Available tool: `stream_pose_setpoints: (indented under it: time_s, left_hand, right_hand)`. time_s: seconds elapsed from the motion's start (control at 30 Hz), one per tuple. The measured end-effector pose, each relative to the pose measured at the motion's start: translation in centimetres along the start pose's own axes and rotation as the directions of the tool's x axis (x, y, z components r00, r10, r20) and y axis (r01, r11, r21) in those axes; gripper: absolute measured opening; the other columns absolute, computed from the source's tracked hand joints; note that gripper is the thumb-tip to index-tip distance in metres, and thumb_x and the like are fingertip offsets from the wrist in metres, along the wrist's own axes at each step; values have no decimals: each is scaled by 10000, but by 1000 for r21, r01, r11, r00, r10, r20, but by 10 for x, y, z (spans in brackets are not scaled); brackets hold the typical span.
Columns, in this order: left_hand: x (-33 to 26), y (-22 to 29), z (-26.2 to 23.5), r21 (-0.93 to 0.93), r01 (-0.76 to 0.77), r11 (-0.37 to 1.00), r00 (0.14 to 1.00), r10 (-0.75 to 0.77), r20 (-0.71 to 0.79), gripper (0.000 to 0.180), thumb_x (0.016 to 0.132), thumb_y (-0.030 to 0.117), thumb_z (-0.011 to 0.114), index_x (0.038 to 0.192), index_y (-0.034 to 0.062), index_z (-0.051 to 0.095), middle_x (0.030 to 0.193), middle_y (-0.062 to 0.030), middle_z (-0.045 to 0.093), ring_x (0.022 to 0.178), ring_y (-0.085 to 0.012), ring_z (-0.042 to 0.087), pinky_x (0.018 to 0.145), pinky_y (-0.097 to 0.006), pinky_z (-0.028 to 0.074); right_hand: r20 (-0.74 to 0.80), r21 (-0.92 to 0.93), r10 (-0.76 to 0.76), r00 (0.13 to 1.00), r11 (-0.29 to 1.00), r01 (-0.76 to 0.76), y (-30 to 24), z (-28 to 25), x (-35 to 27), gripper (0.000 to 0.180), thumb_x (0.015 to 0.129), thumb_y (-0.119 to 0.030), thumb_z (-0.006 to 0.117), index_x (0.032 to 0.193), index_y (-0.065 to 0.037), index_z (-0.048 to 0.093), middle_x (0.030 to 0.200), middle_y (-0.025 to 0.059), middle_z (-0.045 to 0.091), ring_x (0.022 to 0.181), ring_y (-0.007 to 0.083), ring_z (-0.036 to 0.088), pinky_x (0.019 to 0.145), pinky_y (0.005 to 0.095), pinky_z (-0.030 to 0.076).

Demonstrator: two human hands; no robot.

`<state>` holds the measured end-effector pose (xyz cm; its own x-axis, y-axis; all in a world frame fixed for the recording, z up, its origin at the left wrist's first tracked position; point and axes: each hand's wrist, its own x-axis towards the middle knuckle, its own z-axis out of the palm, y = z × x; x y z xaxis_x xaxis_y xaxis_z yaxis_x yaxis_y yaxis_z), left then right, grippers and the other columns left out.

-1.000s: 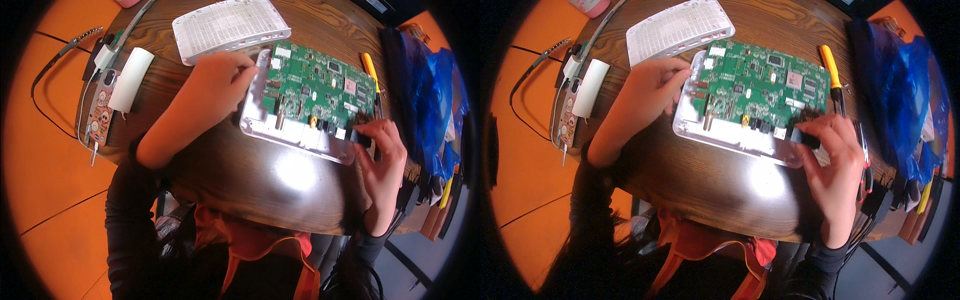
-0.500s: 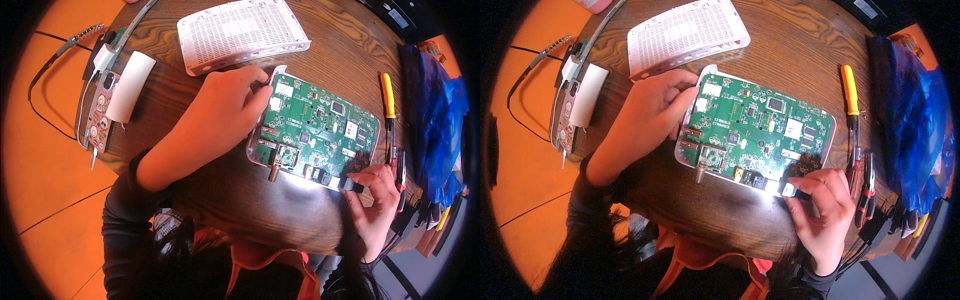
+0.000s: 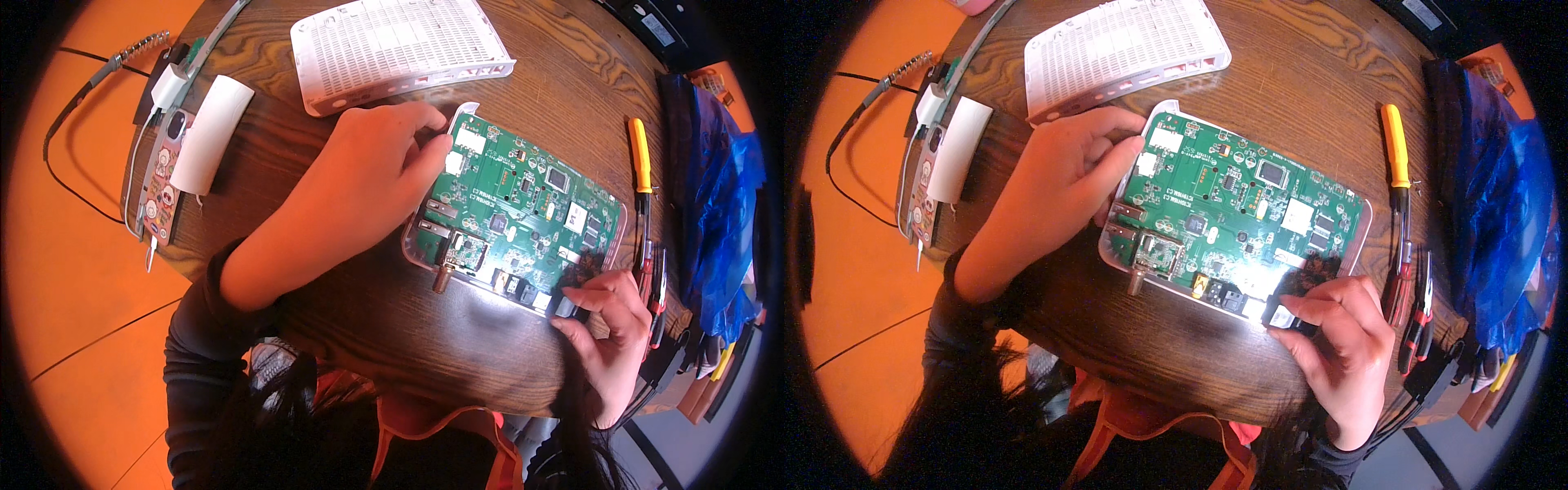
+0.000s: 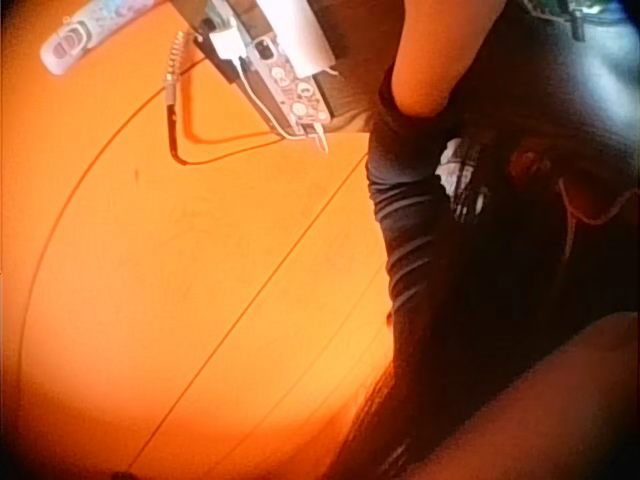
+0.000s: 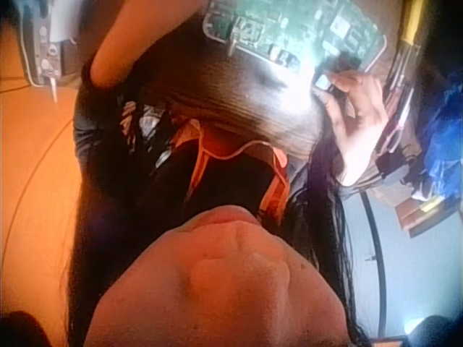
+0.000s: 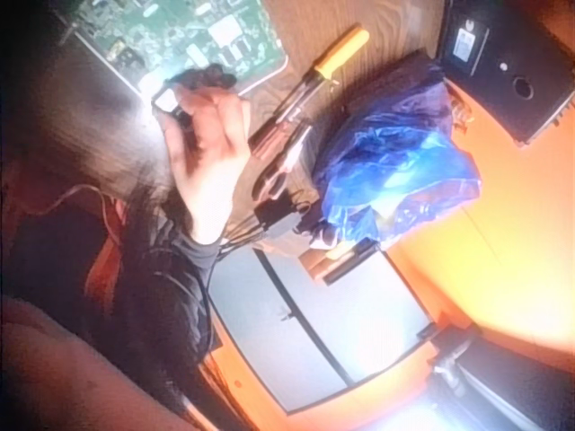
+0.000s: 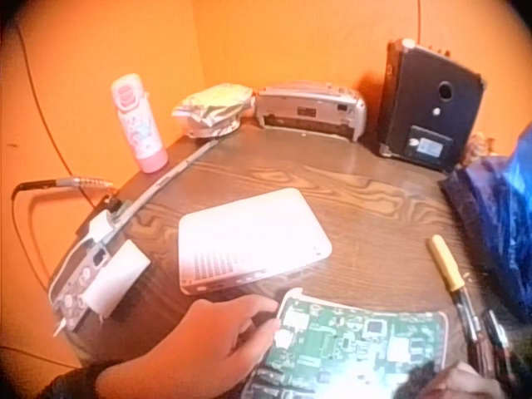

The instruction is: The person uses a screwdriver to remove screws from the back cover of a white electronic device. They then separate the cover from the main body, revealing the internal circuit board, and place the cover aside.

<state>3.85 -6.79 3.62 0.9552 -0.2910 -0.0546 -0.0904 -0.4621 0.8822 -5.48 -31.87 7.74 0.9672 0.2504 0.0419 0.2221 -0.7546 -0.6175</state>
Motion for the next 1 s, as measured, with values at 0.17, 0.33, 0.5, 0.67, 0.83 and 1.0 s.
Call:
stream_pose_setpoints:
  time_s: [0.17, 0.33, 0.5, 0.67, 0.83, 1.0]
  left_hand:
    - [1, 1, 0, 54, -35, 998, 999, 36, -14, 149, 895, 80, 502, 975, -25, 573, 638, -21, 572, 547, -31, 513, 464, -193, 373]
    - [0, 1, -1, 74, 3, 997, 1000, -3, 5, 153, 890, 75, 506, 976, -30, 575, 652, -29, 585, 581, -35, 526, 498, -200, 390]
    - [2, -3, 0, 88, -80, 993, 996, 82, -17, 159, 892, 70, 504, 986, -37, 576, 670, -36, 591, 602, -39, 537, 515, -199, 400]
    - [2, -4, 1, 66, -56, 996, 998, 58, -15, 158, 893, 71, 507, 980, -43, 572, 680, -41, 594, 615, -38, 541, 522, -198, 401]
    - [2, -2, 0, 63, -42, 997, 999, 43, -14, 160, 897, 83, 512, 978, -39, 575, 688, -33, 592, 598, -34, 530, 521, -188, 398]
    - [3, 5, -2, 265, -229, 937, 921, 297, -251, 194, 917, 125, 512, 1013, -22, 595, 685, -28, 584, 538, -28, 503, 452, -178, 360]
  right_hand:
    - [26, 1, -2, 1000, 1000, 2, -1, -1, -2, 280, 594, -81, 771, 843, -3, 669, 761, 85, 563, 744, 227, 538, 656, 308, 434]
    - [-11, -13, 14, 1000, 1000, -14, -3, -2, -3, 260, 610, -84, 764, 835, 2, 667, 762, 89, 567, 743, 228, 537, 661, 309, 429]
    - [-5, 9, 20, 1000, 1000, -20, -3, 0, -2, 252, 614, -67, 759, 832, 11, 661, 771, 95, 569, 751, 232, 541, 672, 309, 430]
    - [-11, 12, 0, 1000, 1000, 0, -3, 1, -1, 248, 622, -65, 755, 837, 10, 656, 782, 98, 565, 759, 234, 543, 676, 314, 432]
    - [-80, -61, -17, 997, 998, 13, -6, 0, -2, 230, 645, -65, 736, 837, 9, 634, 802, 105, 558, 773, 245, 542, 694, 320, 431]
    - [-252, -108, -39, 967, 994, 12, -4, -2, -5, 233, 682, -101, 721, 854, 19, 619, 804, 106, 547, 781, 237, 534, 712, 323, 423]
